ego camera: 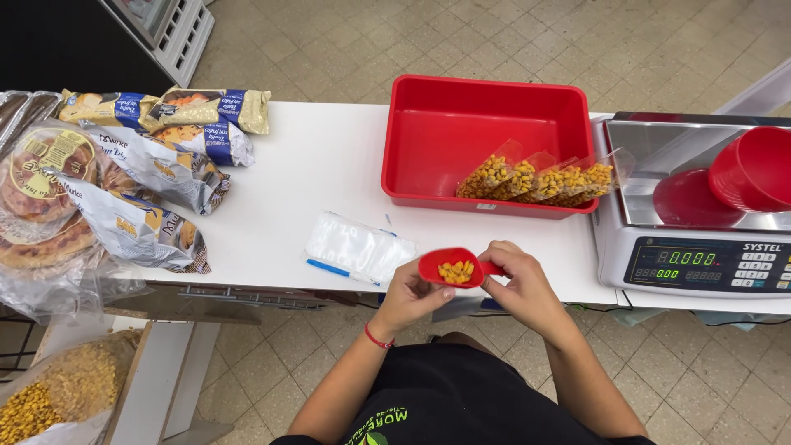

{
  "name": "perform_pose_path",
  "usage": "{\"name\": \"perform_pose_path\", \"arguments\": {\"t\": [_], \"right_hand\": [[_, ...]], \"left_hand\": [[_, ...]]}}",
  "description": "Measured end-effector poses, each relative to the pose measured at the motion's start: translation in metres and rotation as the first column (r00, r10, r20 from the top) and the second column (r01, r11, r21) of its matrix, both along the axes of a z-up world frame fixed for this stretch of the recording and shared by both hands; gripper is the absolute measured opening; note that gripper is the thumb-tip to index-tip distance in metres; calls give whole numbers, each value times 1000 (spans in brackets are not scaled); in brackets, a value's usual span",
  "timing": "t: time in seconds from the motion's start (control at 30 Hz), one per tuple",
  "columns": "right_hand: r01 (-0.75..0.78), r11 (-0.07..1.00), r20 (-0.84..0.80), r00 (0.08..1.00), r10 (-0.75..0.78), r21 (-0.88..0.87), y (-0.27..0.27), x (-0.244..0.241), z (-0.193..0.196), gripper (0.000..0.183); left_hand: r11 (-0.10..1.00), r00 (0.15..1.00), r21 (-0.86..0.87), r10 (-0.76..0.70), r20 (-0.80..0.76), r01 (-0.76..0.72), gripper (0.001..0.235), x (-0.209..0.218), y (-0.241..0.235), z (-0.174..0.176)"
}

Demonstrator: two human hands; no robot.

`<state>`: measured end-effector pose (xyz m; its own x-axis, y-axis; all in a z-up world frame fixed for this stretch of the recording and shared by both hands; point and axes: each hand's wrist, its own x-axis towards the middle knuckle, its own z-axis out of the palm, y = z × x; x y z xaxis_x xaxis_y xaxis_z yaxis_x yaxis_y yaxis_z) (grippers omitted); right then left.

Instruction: Bagging, weighing, and sealing corn snacks from a bulk container into individual portions at a service counter.

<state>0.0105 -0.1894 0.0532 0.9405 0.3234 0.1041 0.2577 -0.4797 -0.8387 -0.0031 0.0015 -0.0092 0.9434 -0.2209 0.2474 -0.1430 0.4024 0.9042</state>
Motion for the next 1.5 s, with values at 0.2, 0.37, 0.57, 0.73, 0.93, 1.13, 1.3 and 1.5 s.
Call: {"name": "perform_pose_path", "arguments": {"t": [0.2, 0.37, 0.57, 0.73, 0.93, 1.13, 1.3, 1.5], "right_hand": [[-17, 1000, 4, 1000, 17, -21, -6, -5, 6, 4], [-52, 999, 16, 999, 52, -10, -5, -4, 15, 6], [-290, 955, -38, 955, 293, 67, -13, 7, 1, 16], [-394, 916, -86, 913, 399, 74, -24, 11, -5, 9], [-409, 912, 24, 913, 408, 33, -25, 17, 27, 33], [-289, 851, 236, 877, 419, -438, -28, 30, 48, 27], [-353, 768, 179, 840, 512, -535, 2, 32, 49, 25], [-283, 555, 176, 755, 632, -782, 32, 30, 45, 22]], "left_hand": [[972, 987, 234, -55, 150, 19, 15, 4, 13, 35], [898, 957, 439, -100, 272, -31, 7, 1, 19, 57], [929, 943, 288, -289, 166, 234, 31, 2, 16, 29], [924, 942, 229, -329, 62, 308, 16, -2, 18, -2], [835, 941, 539, -82, 327, -114, 14, -11, 39, 39], [429, 901, 812, 9, 434, -395, 5, -42, 68, 57], [214, 899, 875, 50, 435, -435, 11, -68, 67, 50], [41, 910, 912, 91, 405, -409, 11, -95, 61, 54]]}}
